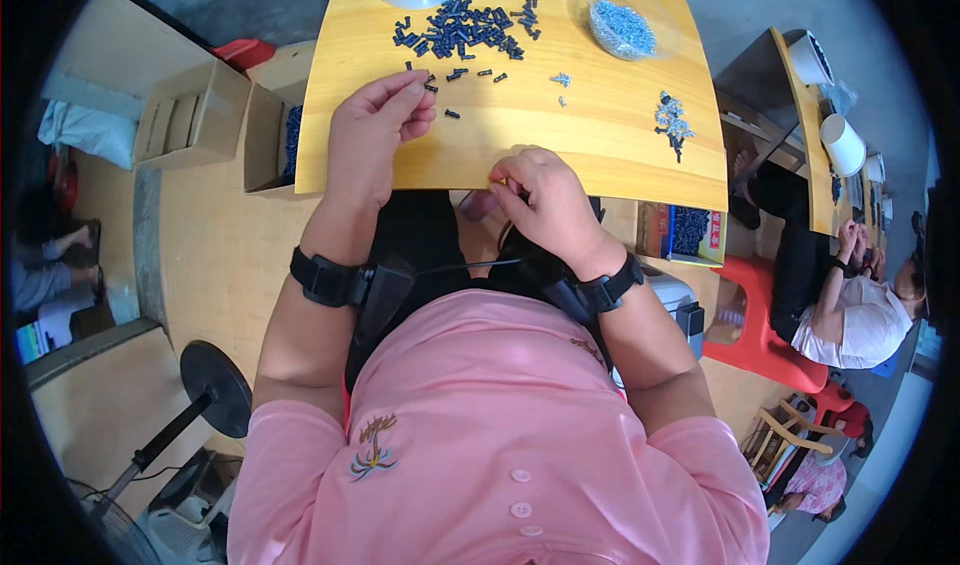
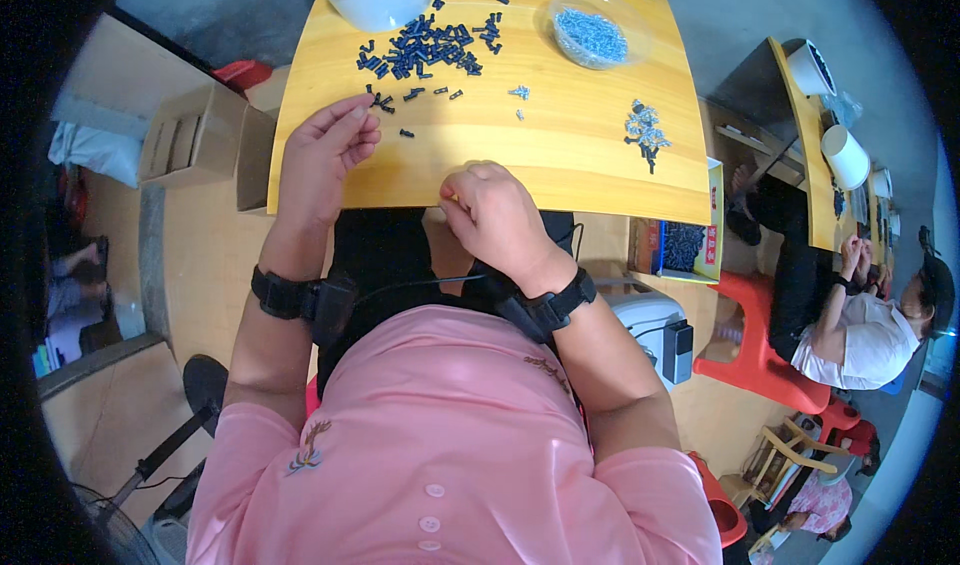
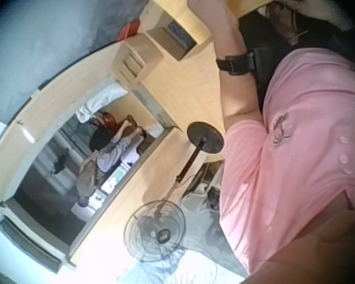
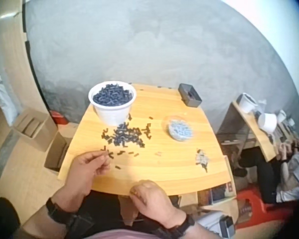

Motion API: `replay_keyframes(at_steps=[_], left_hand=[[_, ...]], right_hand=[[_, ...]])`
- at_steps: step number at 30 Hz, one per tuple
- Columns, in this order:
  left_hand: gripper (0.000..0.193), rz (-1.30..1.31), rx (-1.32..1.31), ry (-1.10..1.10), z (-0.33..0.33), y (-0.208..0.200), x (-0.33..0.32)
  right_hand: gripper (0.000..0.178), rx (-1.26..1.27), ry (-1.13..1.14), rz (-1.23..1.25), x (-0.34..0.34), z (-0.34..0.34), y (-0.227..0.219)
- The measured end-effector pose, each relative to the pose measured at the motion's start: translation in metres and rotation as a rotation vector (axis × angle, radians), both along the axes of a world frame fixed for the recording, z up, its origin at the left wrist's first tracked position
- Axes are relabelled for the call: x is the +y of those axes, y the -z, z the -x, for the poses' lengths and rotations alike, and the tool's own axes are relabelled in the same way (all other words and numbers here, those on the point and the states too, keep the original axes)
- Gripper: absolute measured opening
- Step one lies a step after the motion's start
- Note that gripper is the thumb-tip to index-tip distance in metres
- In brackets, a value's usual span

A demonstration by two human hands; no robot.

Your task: Assembling small black plastic components at a workstation.

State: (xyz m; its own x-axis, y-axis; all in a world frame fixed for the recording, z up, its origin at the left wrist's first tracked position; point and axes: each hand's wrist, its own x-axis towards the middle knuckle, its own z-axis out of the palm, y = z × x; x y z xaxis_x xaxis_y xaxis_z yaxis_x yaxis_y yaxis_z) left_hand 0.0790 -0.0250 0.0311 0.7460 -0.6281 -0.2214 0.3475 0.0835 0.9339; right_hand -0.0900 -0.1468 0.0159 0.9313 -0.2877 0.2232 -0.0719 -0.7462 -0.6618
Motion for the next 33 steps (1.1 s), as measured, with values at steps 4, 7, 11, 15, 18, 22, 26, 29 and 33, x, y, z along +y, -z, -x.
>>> replay_keyframes(at_steps=[4, 7, 11, 15, 18, 22, 26, 29, 33], left_hand=[[0.024, -0.028, -0.003, -0.026, 0.003, 0.020, 0.004], [0.023, -0.017, -0.007, -0.023, 0.003, 0.032, 0.006], [0.021, 0.055, -0.016, 0.002, 0.002, 0.037, 0.010], [0.021, 0.042, -0.045, 0.009, 0.002, 0.037, 0.012], [0.020, 0.058, -0.052, 0.015, 0.002, 0.040, 0.013], [0.021, 0.081, -0.026, 0.023, 0.000, 0.041, 0.015], [0.021, 0.112, 0.014, 0.035, -0.003, 0.042, 0.016], [0.022, 0.093, 0.015, 0.023, -0.003, 0.041, 0.013], [0.022, 0.085, -0.005, 0.017, -0.002, 0.041, 0.012]], right_hand=[[0.007, 0.031, -0.061, -0.047, -0.007, -0.004, -0.012], [0.008, 0.112, -0.098, -0.114, -0.019, -0.010, -0.029], [0.012, -0.004, 0.182, 0.068, -0.056, -0.032, -0.035], [0.012, 0.000, 0.286, 0.154, -0.095, -0.077, -0.038], [0.013, 0.078, 0.334, 0.231, -0.119, -0.104, -0.027], [0.015, 0.159, 0.382, 0.259, -0.134, -0.127, -0.008], [0.016, 0.151, 0.362, 0.333, -0.133, -0.136, -0.003], [0.017, 0.173, 0.355, 0.360, -0.134, -0.139, -0.001], [0.018, 0.192, 0.341, 0.402, -0.136, -0.140, -0.002]])
